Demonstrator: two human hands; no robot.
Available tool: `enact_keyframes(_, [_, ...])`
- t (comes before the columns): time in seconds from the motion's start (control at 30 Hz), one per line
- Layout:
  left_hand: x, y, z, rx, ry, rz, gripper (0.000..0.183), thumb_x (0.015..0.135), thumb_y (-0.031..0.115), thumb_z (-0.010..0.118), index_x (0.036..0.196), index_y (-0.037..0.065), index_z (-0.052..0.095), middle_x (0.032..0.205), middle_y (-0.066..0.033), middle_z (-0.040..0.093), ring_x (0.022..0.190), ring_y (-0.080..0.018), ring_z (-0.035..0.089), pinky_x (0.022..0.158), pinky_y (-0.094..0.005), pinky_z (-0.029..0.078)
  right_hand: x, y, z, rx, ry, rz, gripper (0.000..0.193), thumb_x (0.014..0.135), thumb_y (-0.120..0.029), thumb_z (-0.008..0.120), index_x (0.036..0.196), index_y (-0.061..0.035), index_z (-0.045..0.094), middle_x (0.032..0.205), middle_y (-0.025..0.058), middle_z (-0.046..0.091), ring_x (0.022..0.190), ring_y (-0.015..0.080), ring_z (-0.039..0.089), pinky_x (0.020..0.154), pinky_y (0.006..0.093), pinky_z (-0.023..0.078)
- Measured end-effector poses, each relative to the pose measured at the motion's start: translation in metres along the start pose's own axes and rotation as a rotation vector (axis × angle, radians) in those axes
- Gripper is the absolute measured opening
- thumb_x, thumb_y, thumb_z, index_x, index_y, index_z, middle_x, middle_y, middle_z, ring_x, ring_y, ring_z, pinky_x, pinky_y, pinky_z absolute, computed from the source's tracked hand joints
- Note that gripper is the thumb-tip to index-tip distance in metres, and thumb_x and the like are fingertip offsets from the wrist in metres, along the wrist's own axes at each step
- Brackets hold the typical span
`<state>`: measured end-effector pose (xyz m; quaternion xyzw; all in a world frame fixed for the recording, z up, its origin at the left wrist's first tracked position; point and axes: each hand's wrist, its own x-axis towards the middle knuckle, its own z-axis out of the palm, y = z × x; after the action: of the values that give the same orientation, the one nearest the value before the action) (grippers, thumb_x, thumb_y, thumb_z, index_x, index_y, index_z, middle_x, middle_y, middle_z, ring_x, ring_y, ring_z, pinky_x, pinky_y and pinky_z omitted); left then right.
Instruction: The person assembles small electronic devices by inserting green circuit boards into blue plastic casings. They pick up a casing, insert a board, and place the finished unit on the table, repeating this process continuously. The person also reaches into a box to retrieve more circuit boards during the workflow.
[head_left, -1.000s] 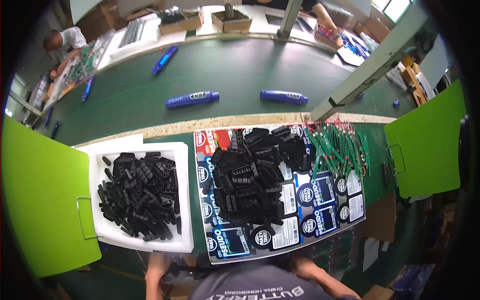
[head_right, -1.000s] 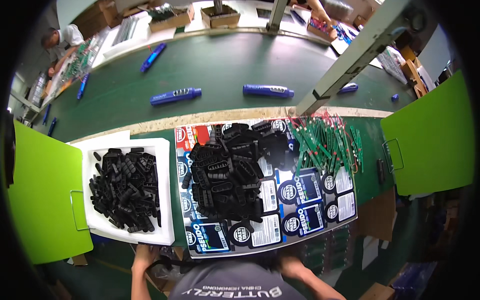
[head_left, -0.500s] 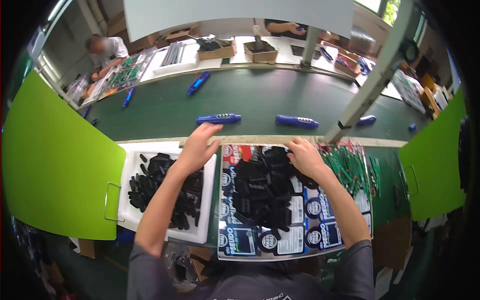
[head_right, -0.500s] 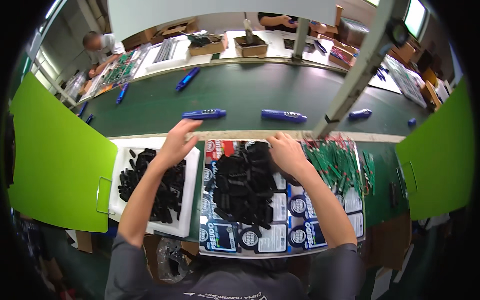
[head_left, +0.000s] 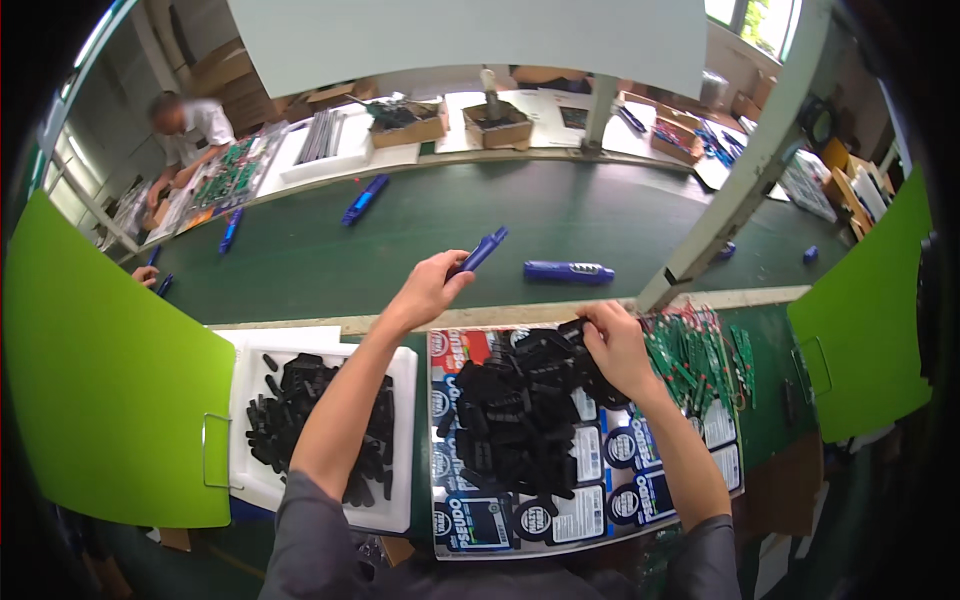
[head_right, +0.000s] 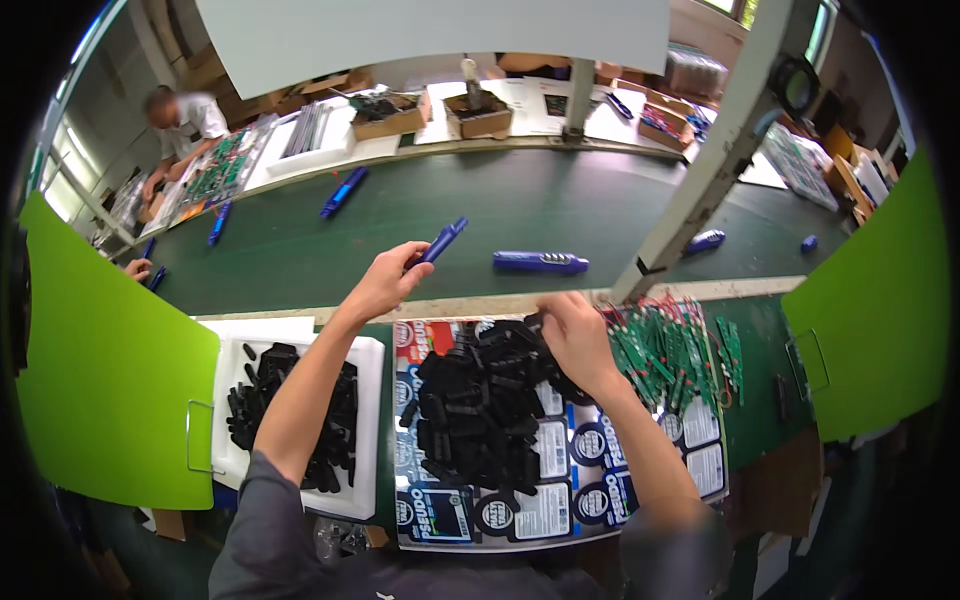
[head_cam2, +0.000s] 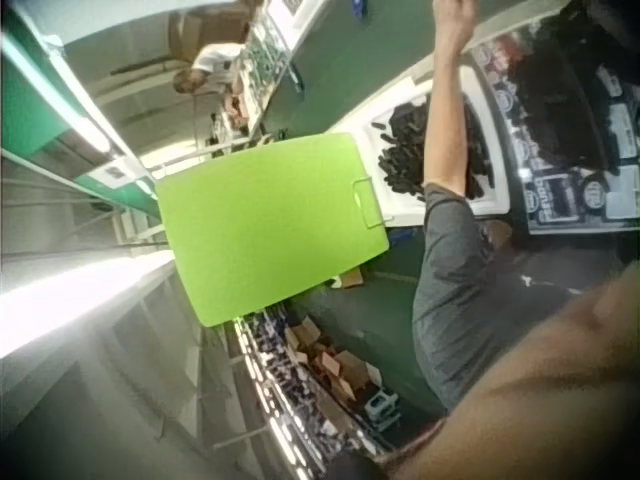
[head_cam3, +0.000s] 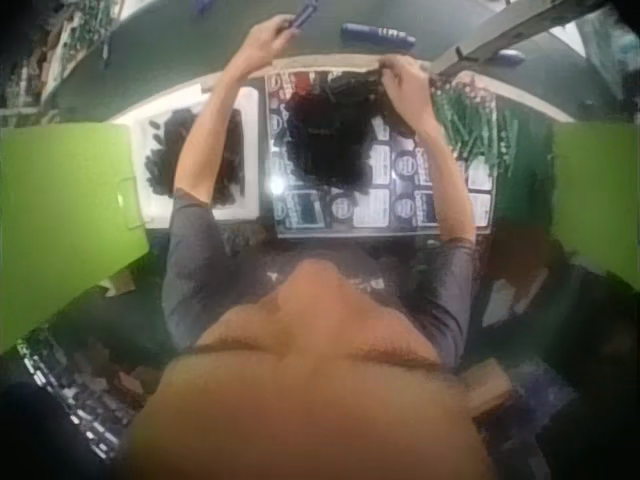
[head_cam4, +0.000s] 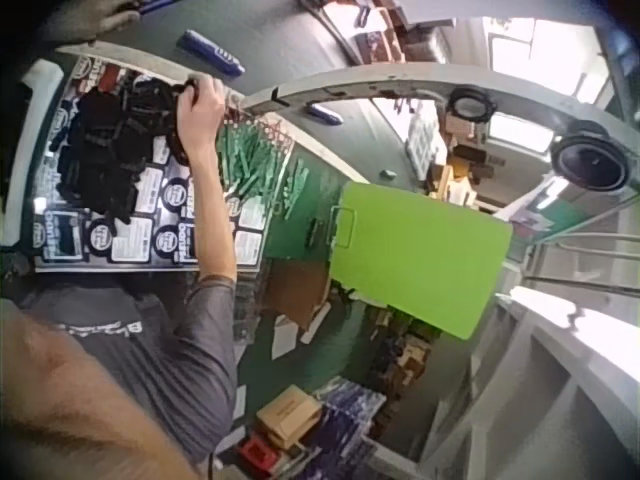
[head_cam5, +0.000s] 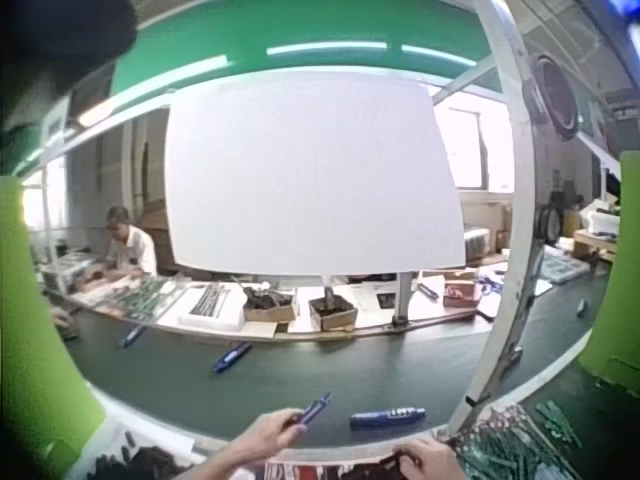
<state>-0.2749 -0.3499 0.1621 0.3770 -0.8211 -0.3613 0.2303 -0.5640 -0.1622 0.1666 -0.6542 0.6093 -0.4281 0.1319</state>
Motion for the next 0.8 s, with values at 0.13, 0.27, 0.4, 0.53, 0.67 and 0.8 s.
enact_keyframes(0.13, [-0.053,0.085,0.076,-0.956,0.004,-0.075,0.042,0.112,0.024,0.049,0.145,-0.002,0.049,0.121,-0.0153,0.07,0.101,-0.0171,0.069,0.089,-0.0319,0.057,-0.007,-0.016,-0.012,0.564,0.054,0.294,0.018,0.097,-0.004,0.069,0.113,0.005,0.07,0.099,0.0064,0.074,0.086,0.0094,0.069,0.077,0.0259,0.055])
enact_keyframes(0.27, [-0.099,0.103,0.116,-1.024,0.05,-0.209,0.039,0.11,0.02,0.048,0.143,0.0,0.052,0.124,-0.0139,0.068,0.098,-0.0153,0.069,0.086,-0.0301,0.057,-0.021,-0.052,-0.018,0.664,0.087,0.247,0.016,0.095,0.0,0.07,0.111,0.0046,0.069,0.099,0.0062,0.074,0.086,0.009,0.07,0.077,0.0245,0.057])
enact_keyframes(0.4, [-0.112,0.116,0.122,-1.051,0.037,-0.227,0.037,0.108,0.018,0.051,0.139,-0.001,0.057,0.118,-0.0105,0.069,0.093,-0.0144,0.07,0.08,-0.029,0.058,-0.035,-0.062,-0.002,0.233,0.166,0.088,0.011,0.087,-0.003,0.077,0.097,0.0004,0.073,0.096,0.0076,0.067,0.082,0.0141,0.066,0.072,0.0296,0.054])
enact_keyframes(0.53, [-0.125,0.122,0.128,-0.977,0.058,-0.193,0.037,0.106,0.017,0.059,0.137,-0.003,0.059,0.112,-0.0078,0.071,0.092,-0.0129,0.07,0.079,-0.0282,0.058,-0.041,-0.065,0.009,0.04,0.249,-0.029,0.013,0.083,-0.007,0.08,0.094,-0.0032,0.075,0.09,0.0094,0.062,0.085,0.0251,0.061,0.076,0.0382,0.048])
enact_keyframes(0.67, [-0.131,0.12,0.142,-0.828,0.195,-0.185,0.033,0.102,0.015,0.068,0.13,-0.003,0.066,0.099,-0.0054,0.074,0.081,-0.0094,0.071,0.067,-0.0243,0.056,-0.053,-0.069,0.019,-0.099,0.309,-0.072,0.015,0.081,-0.008,0.081,0.091,-0.0054,0.071,0.093,0.009,0.059,0.088,0.0293,0.058,0.079,0.0427,0.046])
enact_keyframes(0.8, [-0.136,0.125,0.151,-0.679,0.281,-0.147,0.024,0.1,0.01,0.07,0.121,-0.003,0.073,0.091,-0.0045,0.075,0.076,-0.008,0.07,0.059,-0.0233,0.054,-0.066,-0.058,0.023,0.108,0.403,0.114,0.045,0.078,-0.009,0.085,0.112,-0.0039,0.056,0.094,0.0056,0.054,0.085,0.0199,0.054,0.076,0.037,0.046])
